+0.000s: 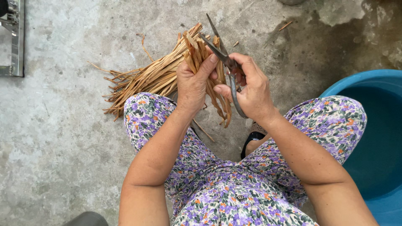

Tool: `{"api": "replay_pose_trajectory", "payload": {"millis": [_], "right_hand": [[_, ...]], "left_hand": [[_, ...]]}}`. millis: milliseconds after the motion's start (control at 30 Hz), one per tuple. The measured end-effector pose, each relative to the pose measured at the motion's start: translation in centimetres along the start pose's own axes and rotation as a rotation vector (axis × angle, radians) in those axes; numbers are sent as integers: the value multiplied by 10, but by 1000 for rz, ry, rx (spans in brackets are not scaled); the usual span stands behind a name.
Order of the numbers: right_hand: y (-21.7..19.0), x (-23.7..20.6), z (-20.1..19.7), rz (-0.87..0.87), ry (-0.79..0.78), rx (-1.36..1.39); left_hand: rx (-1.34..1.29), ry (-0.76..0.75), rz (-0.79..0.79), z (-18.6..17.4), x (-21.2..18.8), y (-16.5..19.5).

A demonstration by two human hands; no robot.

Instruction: The person sits on a small stool and uses shears to trim the ends of dried plant stalks. They cut the binding, separate the stalks, and trim them into smaller pieces, placing the cut pieces on the floor.

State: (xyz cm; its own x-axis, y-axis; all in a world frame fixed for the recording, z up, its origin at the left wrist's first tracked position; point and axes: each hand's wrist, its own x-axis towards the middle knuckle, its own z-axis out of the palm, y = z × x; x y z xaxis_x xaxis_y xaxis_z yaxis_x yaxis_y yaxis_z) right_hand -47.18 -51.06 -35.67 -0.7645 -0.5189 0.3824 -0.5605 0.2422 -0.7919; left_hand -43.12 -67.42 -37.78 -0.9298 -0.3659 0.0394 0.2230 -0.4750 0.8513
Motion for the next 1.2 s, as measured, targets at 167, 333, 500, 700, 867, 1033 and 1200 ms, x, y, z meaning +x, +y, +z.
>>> {"api": "replay_pose_trajectory", "payload": {"millis": [167, 333, 500, 700, 867, 1033, 1200], "right_hand": [[-3, 1, 0, 6, 22, -44], [-2, 2, -1, 58, 2, 26], [6, 7, 0, 416, -24, 324], [23, 20, -3, 635, -146, 566], [31, 15, 25, 912, -256, 792], [43, 10, 32, 1092, -105, 1094], [53, 5, 20, 898, -58, 1094]], "left_hand": [[-3, 7, -12, -3, 0, -4], [61, 25, 11, -6, 4, -6], [108, -27, 29, -3, 6, -6], [139, 29, 211, 0, 8, -4], [319, -73, 409, 0, -7, -1], [553, -465, 653, 19, -23, -14], [676, -659, 504, 31, -22, -14]]}}
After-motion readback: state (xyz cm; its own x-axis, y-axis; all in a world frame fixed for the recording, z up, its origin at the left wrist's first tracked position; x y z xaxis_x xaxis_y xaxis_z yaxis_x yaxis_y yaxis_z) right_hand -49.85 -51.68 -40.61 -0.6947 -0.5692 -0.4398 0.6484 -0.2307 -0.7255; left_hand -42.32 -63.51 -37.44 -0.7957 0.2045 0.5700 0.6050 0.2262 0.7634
